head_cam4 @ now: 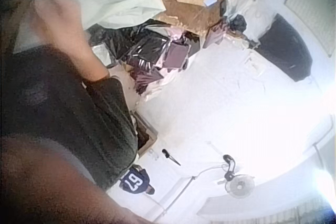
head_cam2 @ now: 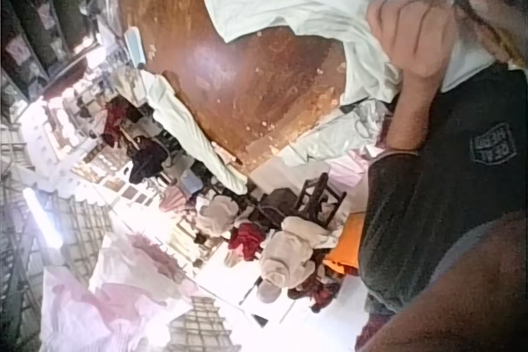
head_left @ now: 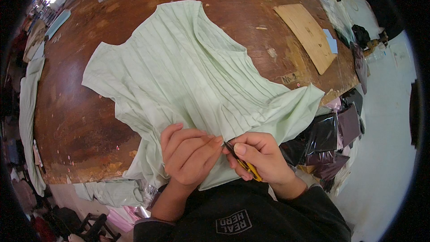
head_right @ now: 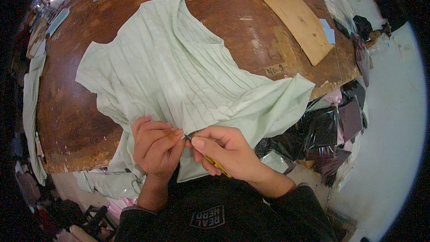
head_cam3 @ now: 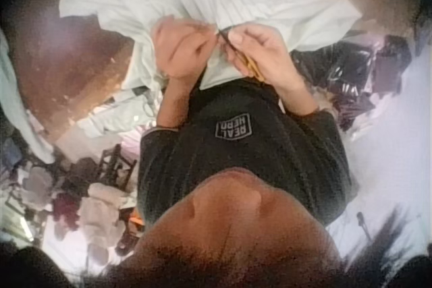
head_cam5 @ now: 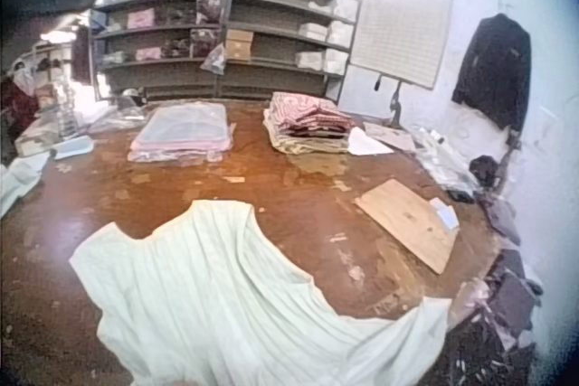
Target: The person uses a small utility knife to cut along the pleats of a light green fabric laid on a wooden table. The hands hold the fabric taut while making short, controlled cuts along the folds.
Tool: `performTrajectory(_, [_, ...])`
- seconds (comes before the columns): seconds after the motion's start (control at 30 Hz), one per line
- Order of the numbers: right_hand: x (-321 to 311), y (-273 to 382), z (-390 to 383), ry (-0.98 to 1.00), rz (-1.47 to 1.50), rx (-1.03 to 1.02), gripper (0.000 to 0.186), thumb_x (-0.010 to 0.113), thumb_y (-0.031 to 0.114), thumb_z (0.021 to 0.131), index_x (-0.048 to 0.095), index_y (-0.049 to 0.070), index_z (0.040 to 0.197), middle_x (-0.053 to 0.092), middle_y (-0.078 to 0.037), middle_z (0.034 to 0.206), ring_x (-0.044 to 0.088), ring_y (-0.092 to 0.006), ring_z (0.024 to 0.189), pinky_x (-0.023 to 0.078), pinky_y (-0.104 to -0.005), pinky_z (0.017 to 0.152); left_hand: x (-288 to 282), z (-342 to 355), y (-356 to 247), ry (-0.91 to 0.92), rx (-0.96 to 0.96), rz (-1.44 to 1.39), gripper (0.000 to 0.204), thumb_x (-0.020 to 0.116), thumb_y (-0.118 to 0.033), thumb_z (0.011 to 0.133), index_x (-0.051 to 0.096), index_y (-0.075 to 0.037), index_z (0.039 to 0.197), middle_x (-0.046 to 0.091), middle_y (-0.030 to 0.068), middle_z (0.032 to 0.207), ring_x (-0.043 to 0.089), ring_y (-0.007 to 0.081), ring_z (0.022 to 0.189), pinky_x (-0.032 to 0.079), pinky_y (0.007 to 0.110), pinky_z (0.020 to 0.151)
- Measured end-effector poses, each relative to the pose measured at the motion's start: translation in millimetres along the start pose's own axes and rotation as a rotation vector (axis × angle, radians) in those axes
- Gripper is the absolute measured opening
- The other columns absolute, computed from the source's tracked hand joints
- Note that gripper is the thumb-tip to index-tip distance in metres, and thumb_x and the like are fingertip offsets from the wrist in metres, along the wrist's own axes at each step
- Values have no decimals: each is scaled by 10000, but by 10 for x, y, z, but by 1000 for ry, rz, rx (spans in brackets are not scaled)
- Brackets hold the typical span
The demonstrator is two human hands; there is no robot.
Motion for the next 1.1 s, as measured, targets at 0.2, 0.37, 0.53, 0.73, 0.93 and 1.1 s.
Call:
performTrajectory(0.2, [17,36,-7,28,4,14,292,533,232,997,605,-47,1047,603,-78,757,508,-107,481,376,-233,423,-1,-17,1,-10,11,-8,229,812,-46,617,706,-130,802,634,-25,764,630,168,737,451,390,837])
performTrajectory(0.37, [17,14,13,34,34,-11,288,534,232,996,604,-44,1033,606,-84,758,510,-109,481,376,-236,419,0,-29,9,-12,31,-2,237,810,-60,619,711,-127,823,625,-22,765,628,171,739,451,394,840])
performTrajectory(0.53, [14,17,12,23,20,14,288,533,235,996,608,-41,1033,607,-85,753,512,-109,474,378,-232,413,-6,-52,0,-4,57,30,231,792,-79,625,714,-122,838,614,-22,760,624,167,746,447,399,851])
performTrajectory(0.73, [16,30,-4,41,32,28,301,523,247,1002,616,-37,1037,613,-87,741,518,-110,466,380,-226,410,-15,-56,-23,18,75,48,221,763,-99,646,715,-125,860,615,-25,776,623,162,762,439,402,876])
performTrajectory(0.93, [32,25,-4,38,29,19,311,518,255,1004,618,-35,1052,613,-89,742,516,-111,466,382,-227,412,-32,-64,-44,27,89,90,248,763,-110,648,714,-125,890,616,-24,800,621,155,783,434,409,898])
performTrajectory(1.1, [27,5,-4,53,58,18,308,522,252,1003,615,-37,1052,611,-87,744,512,-110,468,384,-228,415,-29,-73,-54,18,93,103,248,774,-111,652,711,-124,892,613,-28,794,621,148,785,429,411,913])
Point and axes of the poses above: each hand's wrist, its own z-axis towards the middle knuckle, its own x-axis out of the palm, y = z × x, the point moved 5 cm from there along z, towards the middle knuckle
